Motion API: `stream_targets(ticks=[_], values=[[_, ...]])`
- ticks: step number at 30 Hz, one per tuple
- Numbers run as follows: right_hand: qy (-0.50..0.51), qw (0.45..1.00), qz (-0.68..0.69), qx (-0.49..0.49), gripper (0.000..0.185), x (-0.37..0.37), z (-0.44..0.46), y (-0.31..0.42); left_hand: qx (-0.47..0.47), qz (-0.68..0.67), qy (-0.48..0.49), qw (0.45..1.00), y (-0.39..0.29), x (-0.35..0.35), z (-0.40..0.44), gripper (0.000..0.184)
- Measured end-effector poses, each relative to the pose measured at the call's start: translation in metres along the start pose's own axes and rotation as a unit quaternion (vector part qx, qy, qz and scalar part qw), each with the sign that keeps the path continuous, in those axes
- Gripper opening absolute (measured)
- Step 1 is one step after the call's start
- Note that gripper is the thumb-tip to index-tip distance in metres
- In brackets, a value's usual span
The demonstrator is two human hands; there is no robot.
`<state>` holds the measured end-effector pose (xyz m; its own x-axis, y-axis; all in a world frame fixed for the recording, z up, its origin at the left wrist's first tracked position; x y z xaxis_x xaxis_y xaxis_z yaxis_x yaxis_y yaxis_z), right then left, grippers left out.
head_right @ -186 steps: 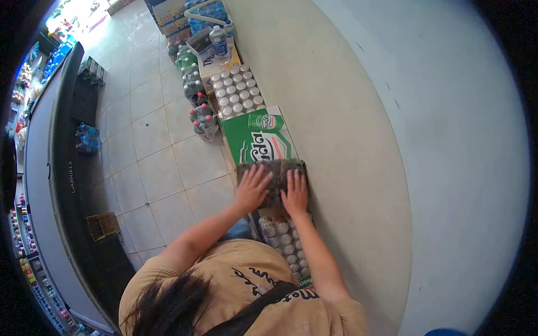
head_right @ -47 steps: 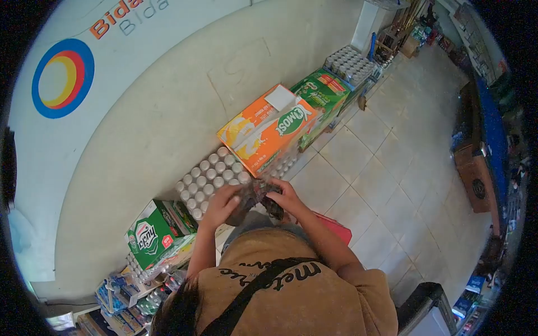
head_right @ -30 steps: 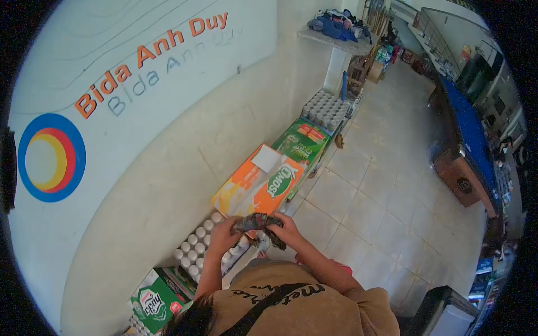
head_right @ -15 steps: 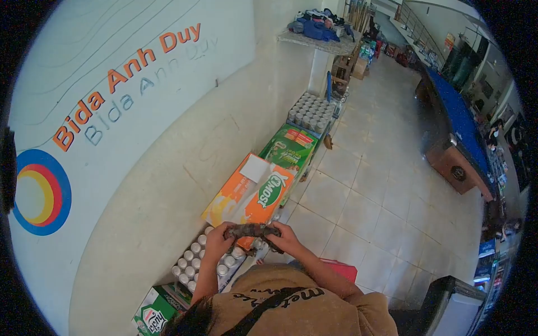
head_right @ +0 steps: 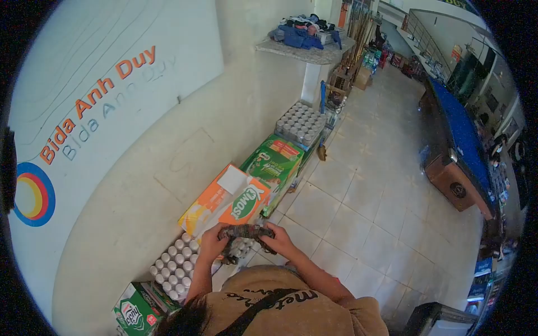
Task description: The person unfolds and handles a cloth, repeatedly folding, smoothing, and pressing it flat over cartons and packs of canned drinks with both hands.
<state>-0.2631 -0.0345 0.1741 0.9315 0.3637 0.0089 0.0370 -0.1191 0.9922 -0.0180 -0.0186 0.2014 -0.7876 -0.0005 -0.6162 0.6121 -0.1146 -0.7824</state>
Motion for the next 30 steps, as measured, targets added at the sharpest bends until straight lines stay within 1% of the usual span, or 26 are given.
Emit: stream_targets(ticks=[3, 5, 7, 10, 12, 14, 16, 18, 20, 21, 23, 24, 26, 27, 28, 30], values=[[0.001, 1.0, 0.005, 0.02, 0.01, -0.037, -0.003, -0.004, 0.021, -0.031, -0.027, 0.999, -0.016, 0.032, 0.013, 0.034], [-0.011, 0.999, 0.025, 0.034, 0.01, -0.058, -0.007, -0.007, 0.033, -0.018, -0.033, 0.999, -0.032, 0.049, 0.021, 0.035], [-0.025, 0.997, 0.048, 0.049, 0.009, -0.075, -0.01, -0.007, -0.008, -0.009, -0.001, 1.0, -0.047, 0.062, 0.027, 0.035], [-0.046, 0.996, 0.039, 0.062, 0.009, -0.098, -0.013, -0.005, -0.005, -0.029, 0.007, 1.0, -0.053, 0.087, 0.036, 0.035], [-0.052, 0.996, 0.063, 0.031, 0.009, -0.108, -0.014, -0.009, -0.004, -0.021, 0.019, 1.0, -0.056, 0.098, 0.043, 0.036], [-0.056, 0.995, 0.075, 0.035, 0.009, -0.117, -0.014, -0.018, -0.004, -0.011, 0.031, 0.999, -0.058, 0.105, 0.051, 0.036], [-0.059, 0.994, 0.086, 0.038, 0.009, -0.126, -0.007, -0.029, 0.002, -0.033, 0.036, 0.999, -0.059, 0.11, 0.061, 0.036], [-0.065, 0.997, 0.016, 0.047, 0.007, -0.134, 0.003, -0.035, -0.003, -0.034, 0.043, 0.999, -0.061, 0.111, 0.077, 0.035], [-0.063, 0.996, 0.032, 0.055, 0.007, -0.143, 0.012, -0.032, -0.009, -0.035, 0.054, 0.998, -0.06, 0.115, 0.096, 0.035], [-0.059, 0.995, 0.045, 0.06, 0.007, -0.147, 0.019, -0.028, 0.003, -0.03, 0.048, 0.998, -0.061, 0.118, 0.107, 0.035], [-0.073, 0.996, 0.029, 0.052, 0.007, -0.161, 0.037, -0.029, 0.011, -0.009, 0.055, 0.998, -0.059, 0.122, 0.131, 0.035], [-0.084, 0.995, 0.01, 0.042, 0.008, -0.168, 0.045, -0.028, 0.01, -0.01, 0.061, 0.998, -0.056, 0.127, 0.144, 0.035], [-0.094, 0.993, 0.029, 0.069, 0.009, -0.181, 0.056, -0.013, 0.037, -0.041, 0.069, 0.996, -0.052, 0.139, 0.17, 0.035], [-0.092, 0.992, 0.041, 0.079, 0.01, -0.188, 0.063, -0.007, 0.056, -0.019, 0.072, 0.996, -0.058, 0.139, 0.183, 0.036], [-0.115, 0.99, 0.004, 0.082, 0.011, -0.194, 0.071, -0.001, 0.053, -0.023, 0.078, 0.995, -0.064, 0.14, 0.195, 0.036], [-0.133, 0.988, 0.021, 0.078, 0.011, -0.203, 0.086, 0.004, 0.054, -0.053, 0.086, 0.993, -0.074, 0.142, 0.22, 0.036]])
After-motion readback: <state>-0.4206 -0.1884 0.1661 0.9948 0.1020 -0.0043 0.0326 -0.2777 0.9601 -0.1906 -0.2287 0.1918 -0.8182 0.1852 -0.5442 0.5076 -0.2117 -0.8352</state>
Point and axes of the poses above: each hand's wrist, its own z-axis towards the middle knuckle, its own x-axis out of the palm, y = z × x, the point moved 1 cm from there along z, towards the middle knuckle, and after that the axes turned 3 degrees about x, right-handed, at the moved point
